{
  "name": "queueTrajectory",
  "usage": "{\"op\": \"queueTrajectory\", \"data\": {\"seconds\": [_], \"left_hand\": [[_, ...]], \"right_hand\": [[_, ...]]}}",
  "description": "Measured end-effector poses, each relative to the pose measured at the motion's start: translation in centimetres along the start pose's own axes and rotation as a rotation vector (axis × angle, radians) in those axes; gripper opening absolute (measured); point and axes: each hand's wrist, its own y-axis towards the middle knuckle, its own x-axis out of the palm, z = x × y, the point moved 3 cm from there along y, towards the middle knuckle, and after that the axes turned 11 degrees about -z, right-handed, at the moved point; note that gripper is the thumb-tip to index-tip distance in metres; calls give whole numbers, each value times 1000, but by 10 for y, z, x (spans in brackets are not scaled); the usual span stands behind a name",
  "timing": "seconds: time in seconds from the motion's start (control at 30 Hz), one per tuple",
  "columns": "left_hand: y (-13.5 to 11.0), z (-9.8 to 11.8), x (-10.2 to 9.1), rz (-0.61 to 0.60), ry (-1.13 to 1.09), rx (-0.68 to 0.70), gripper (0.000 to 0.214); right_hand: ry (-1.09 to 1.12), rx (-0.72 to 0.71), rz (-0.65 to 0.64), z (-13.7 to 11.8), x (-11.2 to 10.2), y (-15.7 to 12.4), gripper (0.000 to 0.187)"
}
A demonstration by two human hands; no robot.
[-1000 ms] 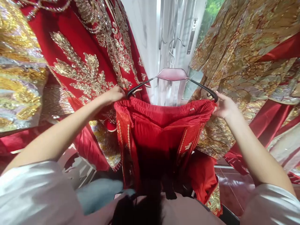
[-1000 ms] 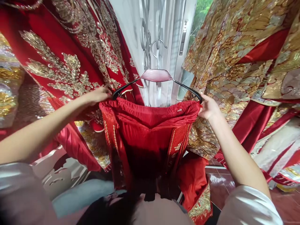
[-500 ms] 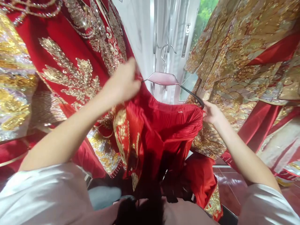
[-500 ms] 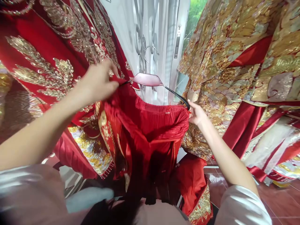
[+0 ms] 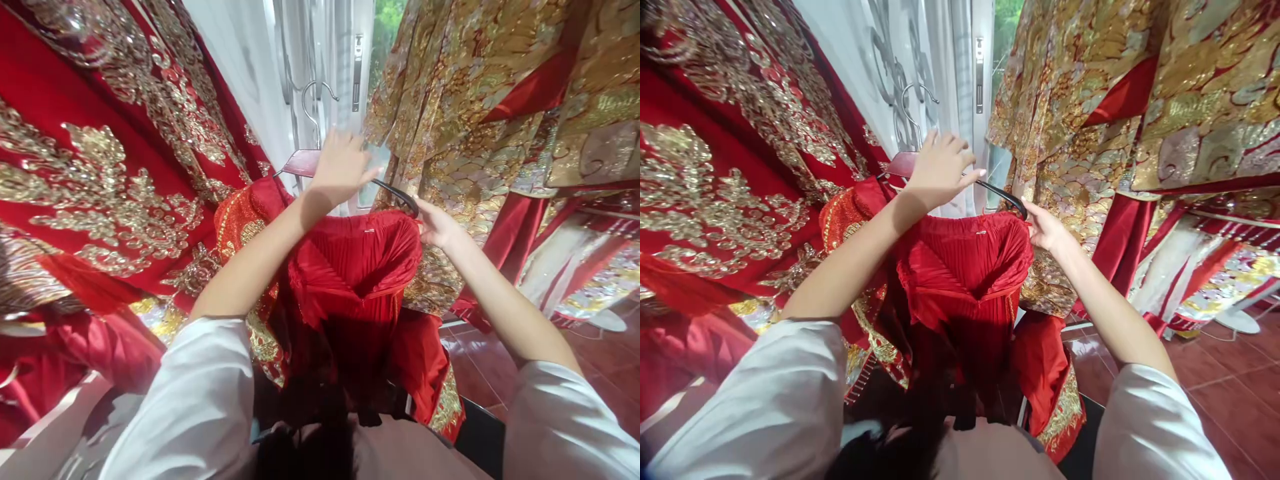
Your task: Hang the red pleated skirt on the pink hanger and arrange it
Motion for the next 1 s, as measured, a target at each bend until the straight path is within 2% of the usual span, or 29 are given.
{"op": "queueTrajectory", "data": {"seconds": [0.07, 0.17, 0.27, 0.37, 0.47, 0.53, 0.57, 0.63, 0.67, 0.73, 0.77, 0.8, 0.87, 0.9, 0.97, 1.0], "left_hand": [[16, -11, 16, -29, -28, -14, 50], [24, -22, 32, -29, -123, 25, 53], [24, -25, 36, -13, -195, 51, 52], [27, -23, 36, -4, -214, 22, 48], [31, -19, 37, 11, -228, -10, 40], [33, -16, 36, 17, -230, -60, 35], [34, -14, 35, 11, -214, -95, 31], [34, -10, 34, -27, -145, -155, 26], [34, -8, 33, -52, -107, -173, 27], [32, -6, 31, -77, -52, -158, 31], [29, -7, 30, -75, -37, -131, 33], [26, -8, 27, -66, -39, -85, 35], [14, -13, 19, -33, -103, 35, 40], [5, -18, 13, -7, -163, 75, 43], [-20, -32, -1, 66, -297, 52, 43], [-36, -42, -8, 107, -347, -8, 41]], "right_hand": [[70, 14, 48, -5, -6, -5, 29], [65, 28, 47, -16, -17, -11, 30], [-37, 25, 119, -35, -27, -11, 11], [-181, -97, 277, -75, -25, -3, 35], [-362, -365, 497, -130, -3, -1, 38], [-574, -553, 570, -158, 28, -10, 30], [-725, -649, 572, -164, 48, -17, 27], [-1085, -792, 529, -154, 93, -36, 23], [-1273, -802, 500, -136, 115, -44, 25], [-1563, -497, 416, -83, 144, -50, 29], [-1691, -364, 282, -52, 156, -50, 34], [-1761, -341, 188, -24, 165, -51, 38], [-1826, -288, 91, 19, 172, -49, 43], [-1826, -271, 68, 32, 171, -49, 43], [-1777, -222, 34, 40, 161, -50, 50], [-1724, -209, 39, 37, 152, -52, 54]]}}
